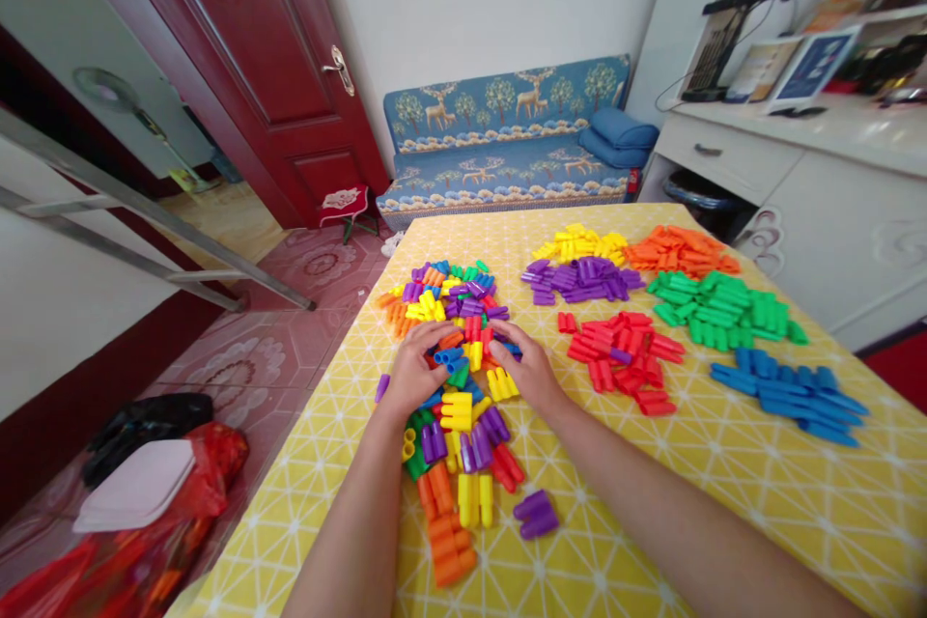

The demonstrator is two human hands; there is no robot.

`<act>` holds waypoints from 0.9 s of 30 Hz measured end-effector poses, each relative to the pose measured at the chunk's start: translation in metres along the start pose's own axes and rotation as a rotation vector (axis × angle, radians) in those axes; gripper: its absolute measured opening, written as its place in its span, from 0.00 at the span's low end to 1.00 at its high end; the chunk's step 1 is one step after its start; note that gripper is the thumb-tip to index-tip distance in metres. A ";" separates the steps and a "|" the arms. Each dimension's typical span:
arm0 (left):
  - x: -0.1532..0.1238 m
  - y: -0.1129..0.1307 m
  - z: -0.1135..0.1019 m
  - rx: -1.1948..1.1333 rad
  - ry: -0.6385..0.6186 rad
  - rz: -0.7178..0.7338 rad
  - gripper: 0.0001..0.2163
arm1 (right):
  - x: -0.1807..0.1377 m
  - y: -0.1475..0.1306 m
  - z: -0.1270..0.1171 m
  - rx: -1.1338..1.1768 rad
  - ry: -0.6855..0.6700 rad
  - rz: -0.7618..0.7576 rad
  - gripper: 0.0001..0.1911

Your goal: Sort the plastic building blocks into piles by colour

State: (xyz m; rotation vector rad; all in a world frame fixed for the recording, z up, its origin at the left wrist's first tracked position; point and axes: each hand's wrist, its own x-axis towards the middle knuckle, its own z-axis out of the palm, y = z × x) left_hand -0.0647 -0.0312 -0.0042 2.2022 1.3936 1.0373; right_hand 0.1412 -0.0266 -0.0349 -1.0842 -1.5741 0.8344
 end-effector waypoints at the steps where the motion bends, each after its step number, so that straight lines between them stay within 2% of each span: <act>1: 0.000 0.003 -0.002 -0.006 -0.021 -0.008 0.25 | 0.000 -0.001 -0.001 0.052 0.015 0.010 0.20; 3: 0.002 0.010 -0.007 -0.032 -0.080 -0.037 0.27 | 0.000 -0.003 -0.001 0.079 0.042 0.018 0.17; 7: 0.014 0.023 -0.014 -0.090 -0.180 -0.057 0.22 | 0.000 -0.006 0.001 0.028 0.067 0.007 0.15; 12: 0.059 0.026 -0.006 -0.070 -0.215 0.071 0.21 | 0.000 -0.006 0.002 -0.001 0.087 0.001 0.15; 15: 0.100 0.018 0.011 0.091 -0.200 0.110 0.22 | 0.001 -0.005 0.001 0.011 0.080 -0.002 0.15; 20: 0.161 -0.006 0.043 0.373 -0.258 0.022 0.31 | 0.001 -0.005 0.001 0.002 0.095 0.013 0.14; 23: 0.181 -0.024 0.056 0.490 -0.328 -0.060 0.33 | 0.001 -0.005 0.000 0.000 0.095 0.021 0.14; 27: 0.187 -0.038 0.061 0.483 -0.466 -0.090 0.29 | 0.001 -0.006 0.000 -0.004 0.083 0.037 0.14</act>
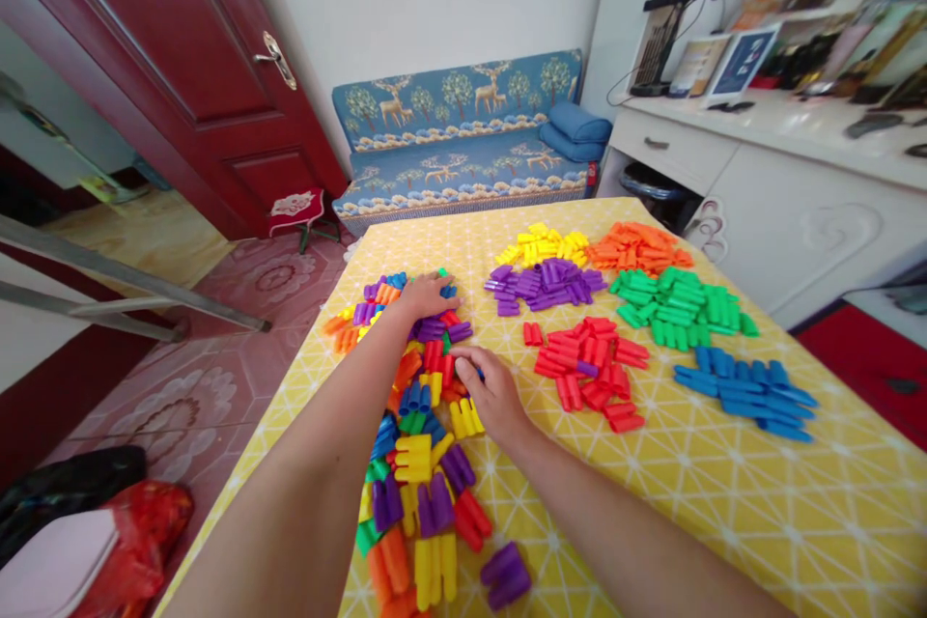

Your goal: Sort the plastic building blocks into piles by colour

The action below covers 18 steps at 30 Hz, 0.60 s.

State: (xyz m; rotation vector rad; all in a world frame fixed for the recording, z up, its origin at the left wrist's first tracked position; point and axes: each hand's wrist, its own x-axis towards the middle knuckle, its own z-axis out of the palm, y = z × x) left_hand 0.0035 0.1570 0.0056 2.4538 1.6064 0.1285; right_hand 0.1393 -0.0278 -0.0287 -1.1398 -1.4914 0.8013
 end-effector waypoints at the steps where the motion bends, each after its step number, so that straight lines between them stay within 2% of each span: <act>1: -0.001 0.000 0.000 -0.006 -0.007 0.019 0.28 | 0.000 0.000 0.000 0.001 -0.002 -0.001 0.13; 4: -0.010 0.003 -0.005 -0.016 -0.007 0.072 0.23 | 0.001 0.001 0.001 0.046 0.035 -0.019 0.13; 10: -0.042 0.016 -0.019 -0.055 -0.052 0.254 0.16 | 0.001 0.009 0.000 0.061 0.248 0.002 0.17; 14: -0.076 0.024 -0.021 -0.152 -0.076 0.343 0.14 | 0.002 0.015 0.000 -0.024 0.252 -0.003 0.20; 18: -0.117 0.037 -0.020 -0.183 0.039 0.391 0.11 | 0.003 0.016 0.001 -0.049 0.219 0.021 0.24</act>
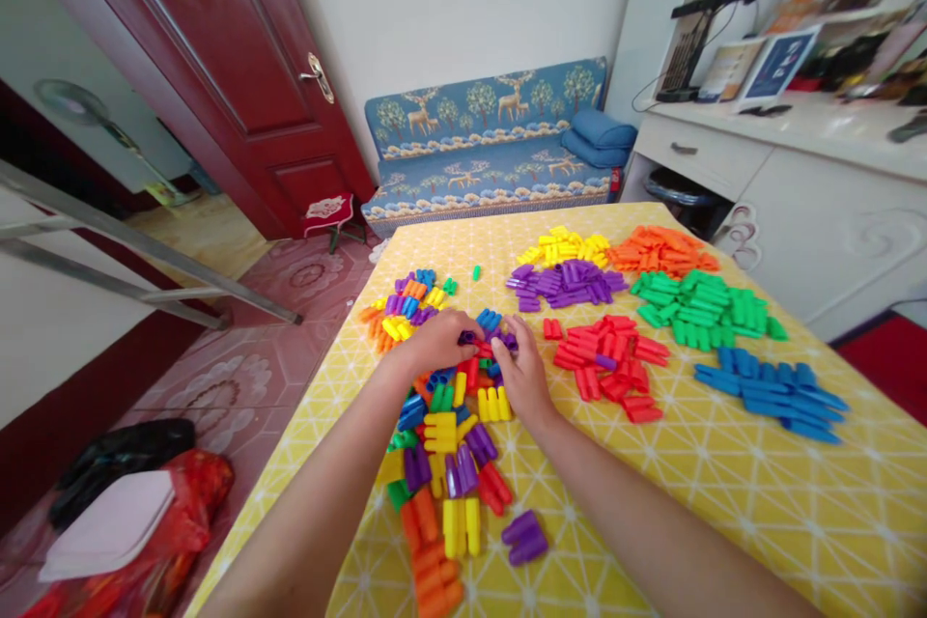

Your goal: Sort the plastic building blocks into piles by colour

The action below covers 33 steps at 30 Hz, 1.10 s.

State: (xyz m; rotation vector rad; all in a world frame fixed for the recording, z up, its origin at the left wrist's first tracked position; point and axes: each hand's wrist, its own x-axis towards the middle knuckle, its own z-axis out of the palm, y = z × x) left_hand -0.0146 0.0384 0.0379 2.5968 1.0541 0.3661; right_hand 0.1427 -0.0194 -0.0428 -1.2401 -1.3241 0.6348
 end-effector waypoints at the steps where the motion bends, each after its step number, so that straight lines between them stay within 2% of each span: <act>1: -0.008 0.007 0.002 -0.001 0.031 -0.001 0.10 | 0.000 -0.001 0.000 0.004 -0.014 0.010 0.25; 3: -0.020 0.020 0.006 -0.010 0.080 -0.043 0.08 | 0.000 -0.003 0.000 0.014 -0.037 0.027 0.26; 5: -0.026 0.030 0.012 -0.010 0.135 -0.189 0.09 | 0.000 -0.004 0.000 0.036 -0.055 0.035 0.26; 7: -0.025 0.036 0.018 0.020 0.200 -0.346 0.12 | 0.000 -0.005 -0.001 0.084 -0.062 0.044 0.24; 9: -0.016 0.039 0.022 0.073 0.251 -0.416 0.14 | 0.001 -0.004 -0.001 0.166 -0.048 0.069 0.21; 12: 0.004 0.039 0.024 0.181 0.266 -0.367 0.14 | 0.002 -0.002 -0.001 0.251 0.019 0.099 0.16; 14: 0.018 0.039 0.024 0.258 0.173 -0.346 0.14 | 0.003 -0.001 -0.002 0.253 0.048 0.097 0.14; 16: 0.030 0.037 0.026 0.298 0.061 -0.393 0.14 | 0.003 -0.002 -0.003 0.244 0.051 0.092 0.13; 20: 0.039 0.030 0.031 0.299 0.029 -0.449 0.16 | 0.003 -0.004 -0.004 0.242 0.034 0.086 0.13; 23: 0.033 0.026 0.031 0.233 0.105 -0.402 0.17 | 0.003 -0.003 -0.004 0.243 0.035 0.086 0.14; 28: 0.005 0.034 0.022 -0.010 0.407 -0.186 0.21 | 0.003 -0.004 -0.003 0.242 0.042 0.071 0.13; 33: -0.019 0.052 0.021 -0.180 0.462 -0.119 0.20 | 0.001 -0.011 -0.004 0.312 -0.055 0.063 0.17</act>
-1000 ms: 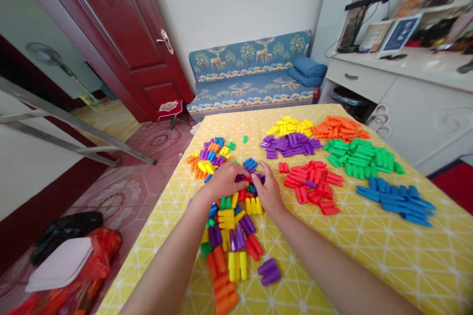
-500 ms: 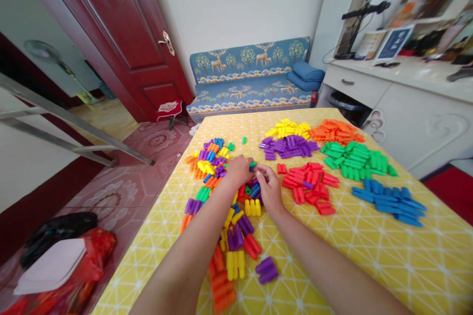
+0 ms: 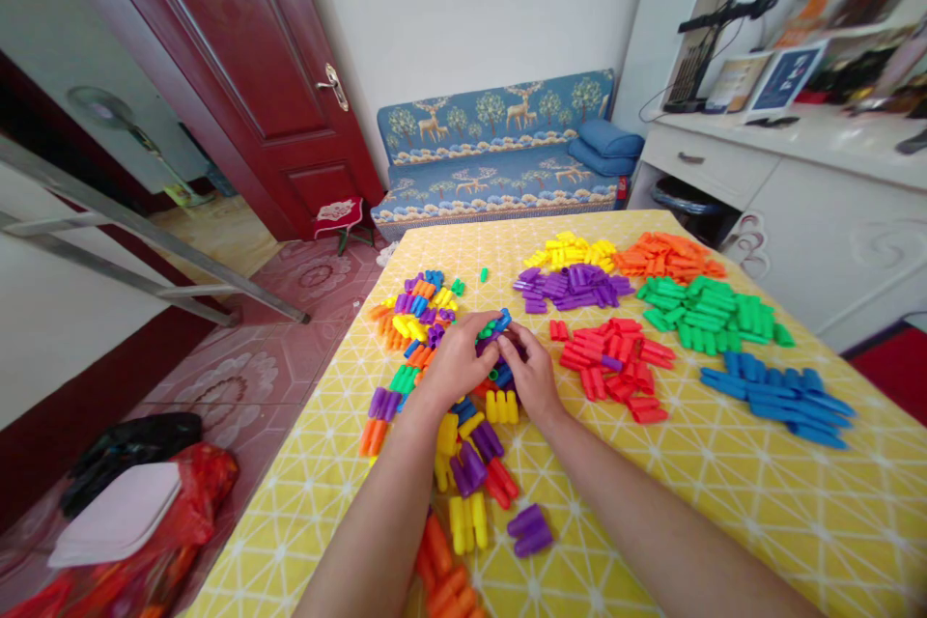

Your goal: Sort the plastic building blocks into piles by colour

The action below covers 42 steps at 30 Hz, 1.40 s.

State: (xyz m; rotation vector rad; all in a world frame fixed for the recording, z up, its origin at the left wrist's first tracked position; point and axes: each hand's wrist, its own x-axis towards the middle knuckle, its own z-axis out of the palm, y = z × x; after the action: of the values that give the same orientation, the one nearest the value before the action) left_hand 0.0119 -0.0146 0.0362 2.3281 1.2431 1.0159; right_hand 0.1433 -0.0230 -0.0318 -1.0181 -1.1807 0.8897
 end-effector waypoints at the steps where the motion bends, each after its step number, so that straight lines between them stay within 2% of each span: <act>1: -0.003 0.002 -0.001 -0.034 -0.011 -0.005 0.19 | 0.000 -0.001 0.000 0.019 -0.007 0.007 0.19; 4: -0.007 0.002 -0.001 -0.123 -0.033 -0.024 0.18 | 0.000 -0.001 0.000 0.060 -0.014 0.004 0.22; 9: -0.011 -0.013 0.002 -0.202 0.060 -0.065 0.18 | 0.000 0.003 0.000 0.047 -0.010 0.016 0.12; 14: -0.016 -0.029 0.007 -0.253 0.142 -0.131 0.21 | 0.002 0.004 -0.003 0.113 -0.004 0.063 0.11; 18: -0.017 -0.031 0.008 -0.269 0.150 -0.122 0.16 | 0.006 0.003 -0.005 0.209 0.137 0.129 0.13; 20: -0.016 -0.031 0.008 -0.238 0.192 -0.106 0.14 | 0.008 0.004 -0.006 0.227 0.195 0.140 0.15; 24: -0.016 -0.027 0.008 -0.045 0.248 0.005 0.15 | 0.009 0.006 -0.007 0.220 0.221 0.139 0.16; 27: -0.016 -0.022 0.006 0.075 0.165 0.076 0.08 | 0.010 0.009 -0.008 0.227 0.244 0.136 0.16; 29: -0.017 -0.017 0.004 0.091 0.030 0.134 0.05 | 0.010 0.010 -0.008 0.230 0.243 0.128 0.16; 32: -0.017 -0.013 0.001 0.090 -0.198 0.177 0.09 | 0.011 0.010 -0.008 0.212 0.236 0.117 0.15; 34: -0.018 -0.011 0.000 0.108 -0.286 0.154 0.14 | 0.011 0.011 -0.009 0.185 0.235 0.103 0.15; 38: -0.017 -0.011 0.000 0.147 -0.358 0.108 0.21 | 0.011 0.014 -0.009 0.149 0.219 0.085 0.15; 42: -0.014 -0.012 0.005 0.145 -0.357 0.089 0.19 | 0.010 0.013 -0.008 0.143 0.198 0.093 0.15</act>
State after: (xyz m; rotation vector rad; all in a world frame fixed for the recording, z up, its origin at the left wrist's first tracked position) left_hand 0.0031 -0.0183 0.0196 2.5506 1.1093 0.5137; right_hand 0.1527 -0.0112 -0.0414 -1.0258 -0.8976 0.9103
